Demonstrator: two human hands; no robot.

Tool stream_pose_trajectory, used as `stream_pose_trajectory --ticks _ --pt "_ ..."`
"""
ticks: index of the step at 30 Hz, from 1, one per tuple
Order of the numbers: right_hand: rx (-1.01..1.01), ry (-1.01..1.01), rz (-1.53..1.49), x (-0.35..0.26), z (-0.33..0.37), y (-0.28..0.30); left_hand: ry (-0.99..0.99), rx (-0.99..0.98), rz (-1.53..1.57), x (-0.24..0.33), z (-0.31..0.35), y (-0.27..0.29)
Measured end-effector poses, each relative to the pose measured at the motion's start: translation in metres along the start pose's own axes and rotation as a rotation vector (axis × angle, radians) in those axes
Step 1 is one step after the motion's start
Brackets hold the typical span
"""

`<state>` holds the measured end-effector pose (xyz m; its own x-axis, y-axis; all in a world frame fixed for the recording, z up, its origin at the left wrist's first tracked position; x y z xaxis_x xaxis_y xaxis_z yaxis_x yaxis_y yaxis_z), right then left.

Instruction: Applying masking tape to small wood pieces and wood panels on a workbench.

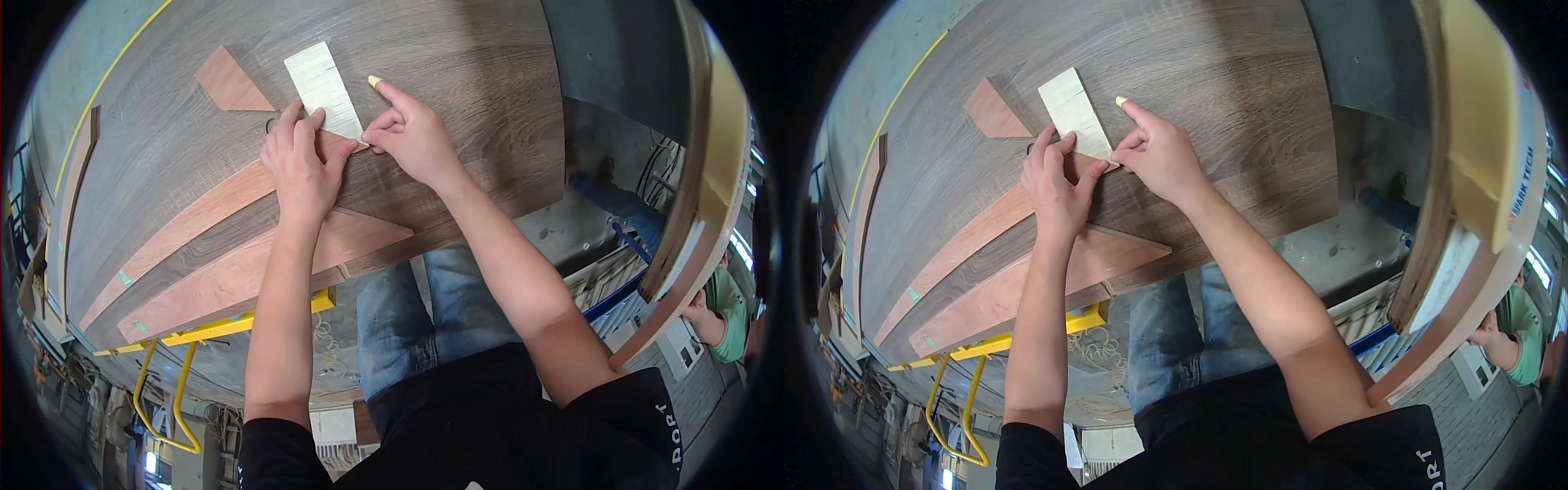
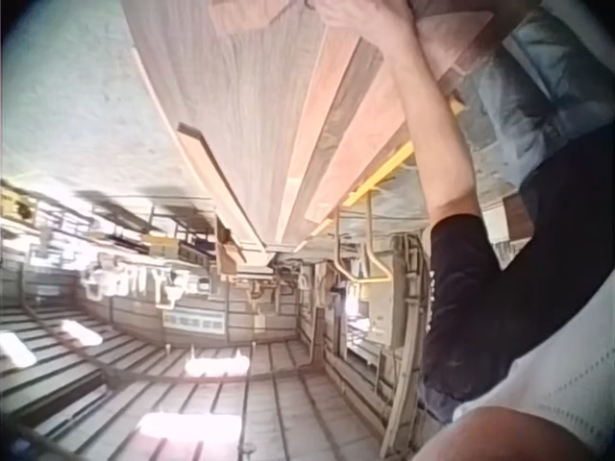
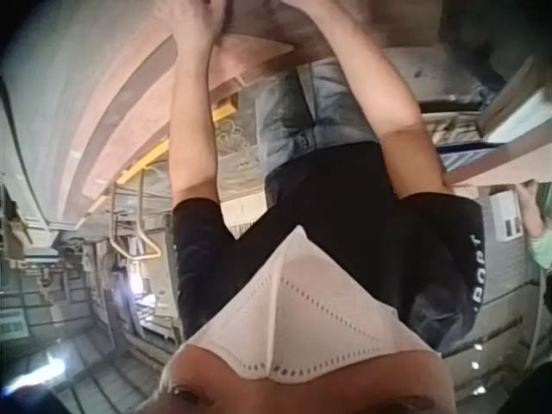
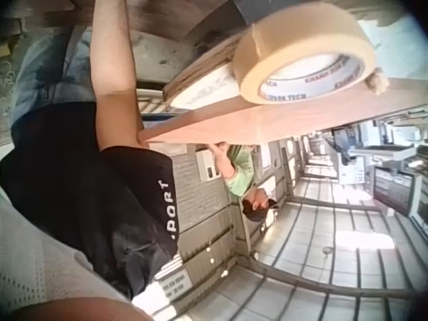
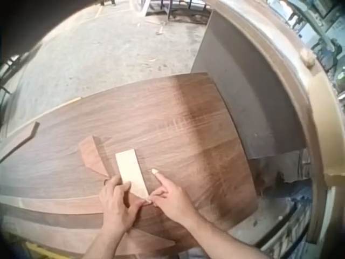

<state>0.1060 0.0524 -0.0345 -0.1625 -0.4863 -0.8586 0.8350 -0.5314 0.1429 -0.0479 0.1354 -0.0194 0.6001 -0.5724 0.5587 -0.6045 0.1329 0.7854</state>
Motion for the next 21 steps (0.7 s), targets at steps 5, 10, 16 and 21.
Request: stream_pose_trajectory --ticks 5,10,16,21 --pt "0.116 0.123 0.041 0.002 0.01 -0.005 -0.044 -0.01 0.001 0.001 -0.001 -0.002" --pt "0.339 0.201 0.137 0.016 0.036 -0.001 -0.048 -0.057 0.09 0.001 -0.008 -0.011" --pt "0.155 0.708 0.428 -0.11 0.214 -0.03 -0.059 -0.048 -0.021 -0.016 -0.002 -0.014" --pt "0.467 0.841 0.57 -0.182 0.207 0.013 -0.029 -0.065 -0.037 -0.025 0.002 -0.01"
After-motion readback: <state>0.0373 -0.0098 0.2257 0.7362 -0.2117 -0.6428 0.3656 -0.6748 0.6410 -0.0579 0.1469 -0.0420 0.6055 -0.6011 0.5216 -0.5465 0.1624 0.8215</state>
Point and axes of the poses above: each hand's wrist, its own z-axis away from the middle knuckle, its own y-axis out of the back of the hand, x = y × z, the point moved 4 cm from there along -z, towards the middle knuckle, and after that the axes turned 12 degrees about x, right-handed, at the moved point
